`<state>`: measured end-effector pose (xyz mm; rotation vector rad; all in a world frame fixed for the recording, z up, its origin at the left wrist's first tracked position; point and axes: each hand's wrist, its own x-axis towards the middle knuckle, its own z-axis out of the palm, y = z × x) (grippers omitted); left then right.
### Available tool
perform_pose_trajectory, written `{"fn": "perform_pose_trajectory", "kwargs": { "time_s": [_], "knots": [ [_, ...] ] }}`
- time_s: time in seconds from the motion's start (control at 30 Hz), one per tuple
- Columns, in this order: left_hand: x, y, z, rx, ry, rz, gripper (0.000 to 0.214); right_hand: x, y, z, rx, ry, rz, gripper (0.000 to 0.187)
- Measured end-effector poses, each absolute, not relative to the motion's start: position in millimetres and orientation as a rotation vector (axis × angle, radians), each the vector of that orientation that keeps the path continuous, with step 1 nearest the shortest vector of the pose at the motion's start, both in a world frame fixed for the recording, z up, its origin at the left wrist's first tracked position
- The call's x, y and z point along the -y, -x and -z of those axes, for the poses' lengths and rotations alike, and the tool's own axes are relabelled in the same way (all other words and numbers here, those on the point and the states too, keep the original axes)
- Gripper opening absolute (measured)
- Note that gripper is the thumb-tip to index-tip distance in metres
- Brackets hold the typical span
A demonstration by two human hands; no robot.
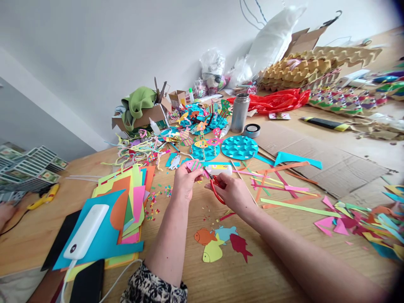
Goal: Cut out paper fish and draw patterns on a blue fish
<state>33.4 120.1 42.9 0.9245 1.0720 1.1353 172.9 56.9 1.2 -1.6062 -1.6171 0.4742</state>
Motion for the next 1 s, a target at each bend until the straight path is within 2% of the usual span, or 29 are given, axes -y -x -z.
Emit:
{"fn": "perform_pose_trajectory", "kwargs": {
  "time_s": [0.63,1.0],
  "knots": [
    [-119.0,-30.6,-48.0,-1.128,-0.988,-1.144,0.026,-55.6,-171.5,-8.9,1.610,1.606,-0.441,0.046],
    [-117.7,-32.5,-49.4,-1.169,-1.018,-1.067,0.010,-55.9,-171.2,-8.8,1.594,1.597,-0.464,0.043]
  ]
}}
